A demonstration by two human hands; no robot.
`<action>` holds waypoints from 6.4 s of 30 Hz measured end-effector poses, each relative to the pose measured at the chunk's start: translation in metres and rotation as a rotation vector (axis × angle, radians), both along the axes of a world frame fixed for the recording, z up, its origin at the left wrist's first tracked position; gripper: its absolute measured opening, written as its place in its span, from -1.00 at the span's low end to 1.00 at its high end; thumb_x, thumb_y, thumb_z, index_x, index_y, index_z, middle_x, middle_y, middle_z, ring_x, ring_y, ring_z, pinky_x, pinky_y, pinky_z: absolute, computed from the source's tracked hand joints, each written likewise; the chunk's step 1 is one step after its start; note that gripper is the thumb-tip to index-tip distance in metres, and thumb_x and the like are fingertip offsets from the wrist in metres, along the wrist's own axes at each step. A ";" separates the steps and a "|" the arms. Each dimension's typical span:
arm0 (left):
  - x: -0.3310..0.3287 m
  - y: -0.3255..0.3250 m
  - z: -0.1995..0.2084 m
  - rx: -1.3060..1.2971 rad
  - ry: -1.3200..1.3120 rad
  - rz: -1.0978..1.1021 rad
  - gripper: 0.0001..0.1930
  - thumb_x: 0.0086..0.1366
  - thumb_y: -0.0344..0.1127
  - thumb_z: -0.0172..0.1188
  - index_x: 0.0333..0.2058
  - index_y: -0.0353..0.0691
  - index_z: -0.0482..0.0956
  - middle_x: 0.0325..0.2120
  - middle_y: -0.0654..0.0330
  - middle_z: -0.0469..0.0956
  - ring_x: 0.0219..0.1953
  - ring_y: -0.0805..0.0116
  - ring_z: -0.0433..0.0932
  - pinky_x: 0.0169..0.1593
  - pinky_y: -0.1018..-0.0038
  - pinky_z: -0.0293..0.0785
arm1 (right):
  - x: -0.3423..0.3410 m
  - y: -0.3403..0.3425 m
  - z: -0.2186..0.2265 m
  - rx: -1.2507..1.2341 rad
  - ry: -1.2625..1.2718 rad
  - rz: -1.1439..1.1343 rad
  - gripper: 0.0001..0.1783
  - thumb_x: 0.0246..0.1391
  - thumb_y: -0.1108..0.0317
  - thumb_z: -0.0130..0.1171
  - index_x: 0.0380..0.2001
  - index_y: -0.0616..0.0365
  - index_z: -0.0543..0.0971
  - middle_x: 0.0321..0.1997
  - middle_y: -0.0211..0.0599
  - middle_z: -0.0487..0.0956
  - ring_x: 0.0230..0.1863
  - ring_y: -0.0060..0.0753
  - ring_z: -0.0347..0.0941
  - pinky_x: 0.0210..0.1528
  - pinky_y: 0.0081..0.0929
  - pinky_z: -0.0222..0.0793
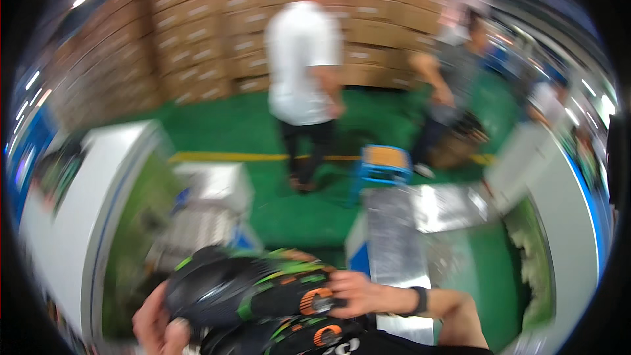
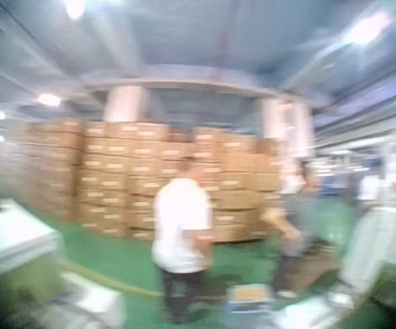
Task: Operate a shoe lasting or sole attaching machine to assemble athletic shoes.
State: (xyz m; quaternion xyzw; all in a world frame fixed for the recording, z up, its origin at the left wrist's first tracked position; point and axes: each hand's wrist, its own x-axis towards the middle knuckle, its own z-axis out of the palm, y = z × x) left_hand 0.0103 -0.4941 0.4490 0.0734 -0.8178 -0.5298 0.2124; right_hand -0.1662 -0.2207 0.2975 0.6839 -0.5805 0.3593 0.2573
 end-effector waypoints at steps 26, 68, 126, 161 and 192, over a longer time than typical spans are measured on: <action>-0.247 0.162 0.019 -0.445 -0.092 -0.750 -0.51 0.24 -0.30 0.17 0.08 -0.48 0.39 -0.11 -0.12 0.57 -0.03 0.12 0.58 0.05 0.30 0.45 | 0.019 0.136 -0.044 -0.208 -1.206 -1.321 -0.61 -0.28 0.31 0.26 -0.24 0.10 0.64 -0.39 -0.08 0.63 -0.27 0.05 0.57 -0.21 -0.13 0.47; -0.314 0.246 -0.287 -0.507 -0.538 -0.916 -0.63 0.32 -0.35 0.16 0.09 -0.23 0.41 -0.25 -0.03 0.64 -0.21 0.17 0.66 -0.16 0.36 0.54 | -0.253 0.475 -0.156 0.352 -1.167 -2.013 -0.59 -0.05 0.25 0.13 -0.12 0.22 0.48 -0.33 -0.02 0.64 -0.26 -0.04 0.61 -0.19 -0.16 0.53; 0.125 -0.217 -0.003 -0.649 -0.270 0.848 -0.33 0.20 -0.14 0.22 0.23 -0.29 0.26 0.15 -0.10 0.34 0.23 -0.10 0.25 0.27 0.16 0.14 | -0.017 -0.650 0.284 0.364 0.861 0.498 -0.66 -0.41 0.41 0.30 -0.39 -0.11 0.63 -0.35 -0.35 0.58 -0.11 -0.21 0.45 -0.10 -0.23 0.29; 0.189 -0.224 0.020 -0.066 -0.105 0.680 -0.41 0.10 -0.29 0.38 0.09 -0.36 0.41 0.01 0.03 0.48 0.05 0.23 0.50 0.11 0.35 0.43 | 0.061 -0.536 0.310 1.187 0.006 -0.129 -0.53 -0.01 0.13 0.18 -0.19 0.36 0.61 -0.16 0.07 0.60 -0.20 -0.01 0.59 -0.19 -0.20 0.54; -0.195 0.174 0.035 -0.082 -0.227 -1.119 -0.23 0.25 -0.26 0.26 0.30 -0.36 0.02 0.24 -0.03 0.21 0.22 0.26 0.31 0.27 0.35 0.18 | 0.024 0.231 0.030 0.152 -0.247 -0.962 -0.63 -0.48 0.40 0.29 -0.40 0.13 0.57 -0.25 -0.30 0.60 -0.27 -0.19 0.58 -0.22 -0.25 0.54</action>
